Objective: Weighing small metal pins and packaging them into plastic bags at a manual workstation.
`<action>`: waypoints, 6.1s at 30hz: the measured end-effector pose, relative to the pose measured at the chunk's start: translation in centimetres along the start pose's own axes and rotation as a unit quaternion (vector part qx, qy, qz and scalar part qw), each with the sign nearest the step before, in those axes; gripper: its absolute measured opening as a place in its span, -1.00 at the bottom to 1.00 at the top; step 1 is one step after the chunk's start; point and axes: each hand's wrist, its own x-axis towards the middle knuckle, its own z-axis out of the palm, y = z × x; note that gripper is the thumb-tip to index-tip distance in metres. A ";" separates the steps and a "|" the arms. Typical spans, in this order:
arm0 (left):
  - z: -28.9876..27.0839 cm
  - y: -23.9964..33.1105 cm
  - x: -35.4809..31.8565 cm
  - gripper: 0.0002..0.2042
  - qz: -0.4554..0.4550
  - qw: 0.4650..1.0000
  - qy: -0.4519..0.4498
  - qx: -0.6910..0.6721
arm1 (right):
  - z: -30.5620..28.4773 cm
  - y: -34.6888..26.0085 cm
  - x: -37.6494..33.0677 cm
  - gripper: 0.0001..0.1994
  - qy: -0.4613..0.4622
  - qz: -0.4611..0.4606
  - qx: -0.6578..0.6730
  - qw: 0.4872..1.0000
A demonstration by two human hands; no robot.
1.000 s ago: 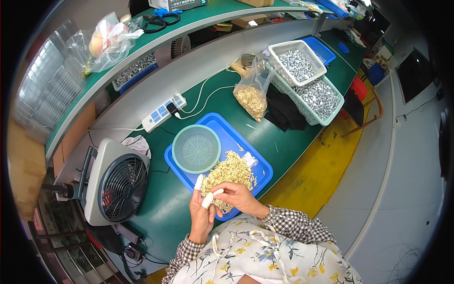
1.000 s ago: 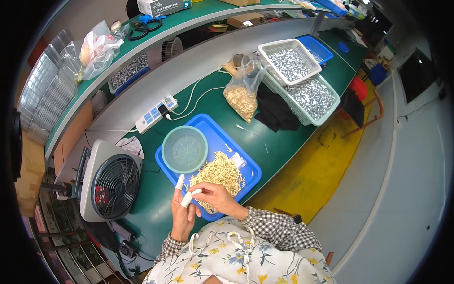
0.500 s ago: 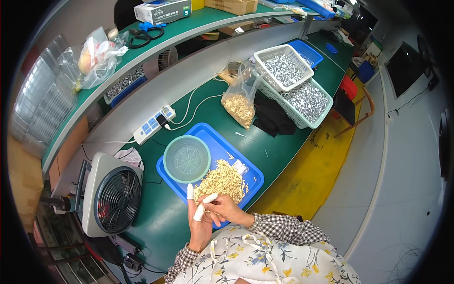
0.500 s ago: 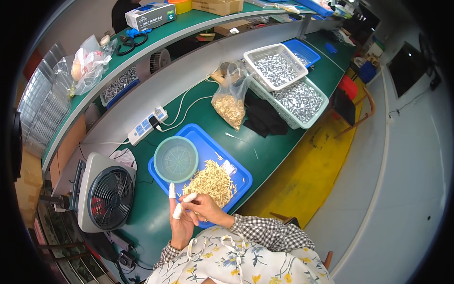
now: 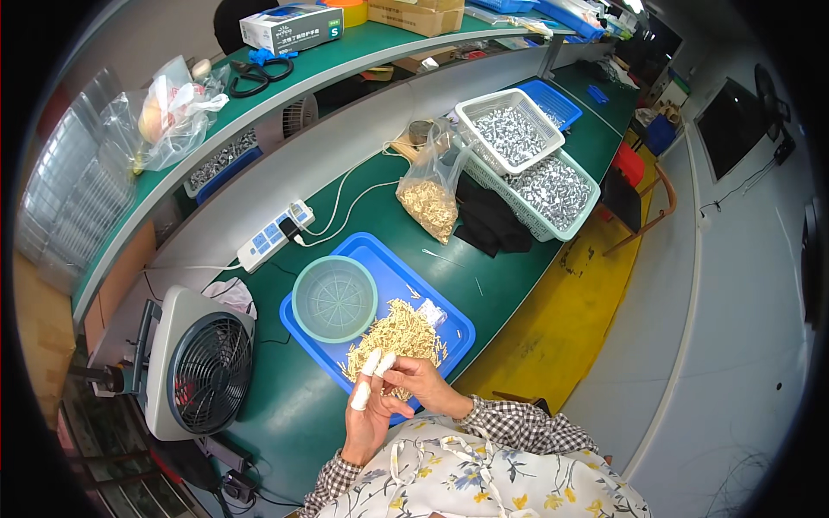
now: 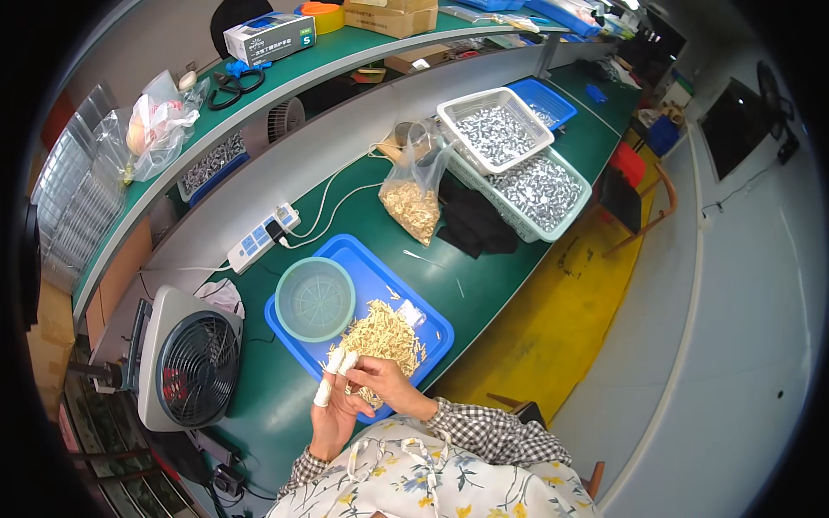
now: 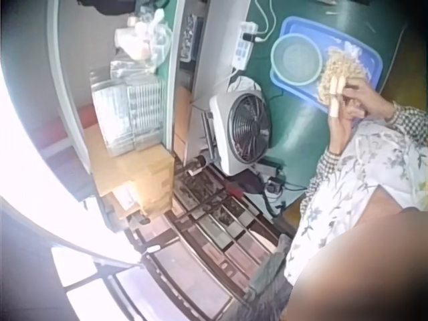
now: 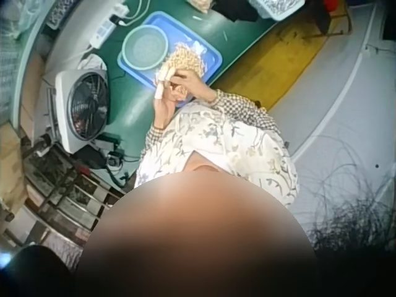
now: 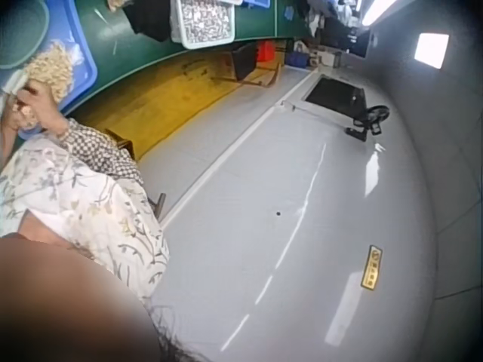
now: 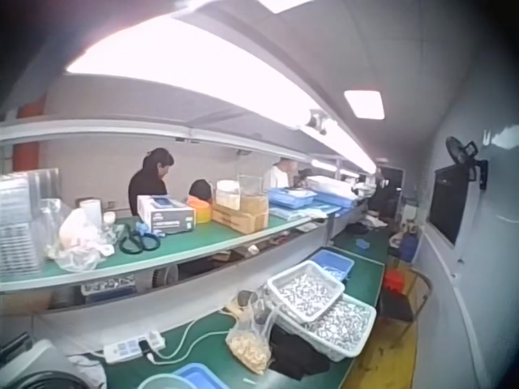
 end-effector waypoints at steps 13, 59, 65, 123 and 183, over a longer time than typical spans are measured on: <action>1.0 0.6 -0.6 -0.49 0.038 0.993 -0.050 0.102 | 0.2 0.6 -0.9 -0.83 -0.040 0.071 -0.073 0.994; -7.2 0.1 -1.4 -0.91 0.025 0.944 0.243 0.221 | 3.2 -18.6 -10.4 -0.95 -0.410 -0.233 0.182 0.863; -6.5 -0.6 -0.2 -0.89 -0.023 0.955 0.186 0.228 | 2.9 -18.3 -11.1 -0.93 -0.356 -0.271 0.182 0.875; -36.5 31.1 -15.2 -0.86 0.189 0.579 0.499 0.617 | 7.7 1.1 10.8 -0.85 -0.278 0.031 -0.637 0.719; 5.2 -5.4 2.9 -0.82 0.022 0.943 0.119 0.308 | -8.3 -4.1 -5.8 -0.79 -0.023 -0.247 -0.377 0.892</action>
